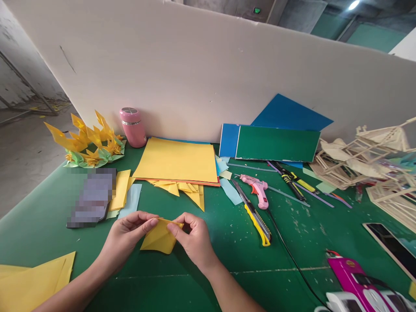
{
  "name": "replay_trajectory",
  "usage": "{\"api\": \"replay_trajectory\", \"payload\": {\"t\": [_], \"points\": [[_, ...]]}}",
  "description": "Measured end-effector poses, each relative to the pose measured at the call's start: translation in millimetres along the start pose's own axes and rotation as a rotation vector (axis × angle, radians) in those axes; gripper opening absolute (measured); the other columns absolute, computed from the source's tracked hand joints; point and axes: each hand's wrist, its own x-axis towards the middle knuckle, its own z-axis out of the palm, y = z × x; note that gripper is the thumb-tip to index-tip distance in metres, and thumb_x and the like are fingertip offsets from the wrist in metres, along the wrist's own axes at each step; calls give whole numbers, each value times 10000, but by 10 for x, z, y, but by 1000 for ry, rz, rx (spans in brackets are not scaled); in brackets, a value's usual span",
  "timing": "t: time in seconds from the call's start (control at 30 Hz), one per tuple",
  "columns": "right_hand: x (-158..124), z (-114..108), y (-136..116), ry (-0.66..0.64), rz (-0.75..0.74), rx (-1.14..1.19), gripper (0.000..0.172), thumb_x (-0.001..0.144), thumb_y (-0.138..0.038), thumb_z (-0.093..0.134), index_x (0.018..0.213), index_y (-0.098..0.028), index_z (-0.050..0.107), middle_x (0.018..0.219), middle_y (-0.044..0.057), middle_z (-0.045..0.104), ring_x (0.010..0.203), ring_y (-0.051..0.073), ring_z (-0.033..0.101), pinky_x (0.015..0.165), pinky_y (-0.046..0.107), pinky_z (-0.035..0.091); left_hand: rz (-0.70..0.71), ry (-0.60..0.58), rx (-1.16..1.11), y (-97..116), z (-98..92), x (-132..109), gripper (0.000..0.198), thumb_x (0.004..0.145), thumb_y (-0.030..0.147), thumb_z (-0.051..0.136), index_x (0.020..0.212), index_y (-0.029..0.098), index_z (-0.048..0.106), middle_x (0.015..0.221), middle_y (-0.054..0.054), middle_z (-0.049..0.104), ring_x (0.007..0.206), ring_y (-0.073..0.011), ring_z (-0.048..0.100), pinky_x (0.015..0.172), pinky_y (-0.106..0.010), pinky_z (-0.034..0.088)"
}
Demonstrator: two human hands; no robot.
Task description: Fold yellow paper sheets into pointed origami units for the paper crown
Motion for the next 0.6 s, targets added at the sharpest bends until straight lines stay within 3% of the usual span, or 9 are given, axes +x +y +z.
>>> {"api": "replay_trajectory", "payload": {"t": [0.33, 0.6], "points": [[-6, 11, 16, -4, 14, -7, 327, 748, -479, 654, 658, -172, 583, 619, -10, 530, 588, 122, 445, 546, 240, 373, -68, -46, -105, 28, 7, -18, 390, 489, 511, 827, 641, 174, 701, 698, -62, 728, 714, -207, 667, 647, -268, 539], [-9, 31, -15, -2, 9, 88, 381, 753, -536, 636, 642, -185, 538, 585, -31, 461, 550, 108, 413, 508, 221, 355, -29, -65, -151, 0, 9, -28, 399, 534, 508, 820, 646, 165, 652, 706, -59, 712, 671, -180, 642, 630, -265, 520]]}}
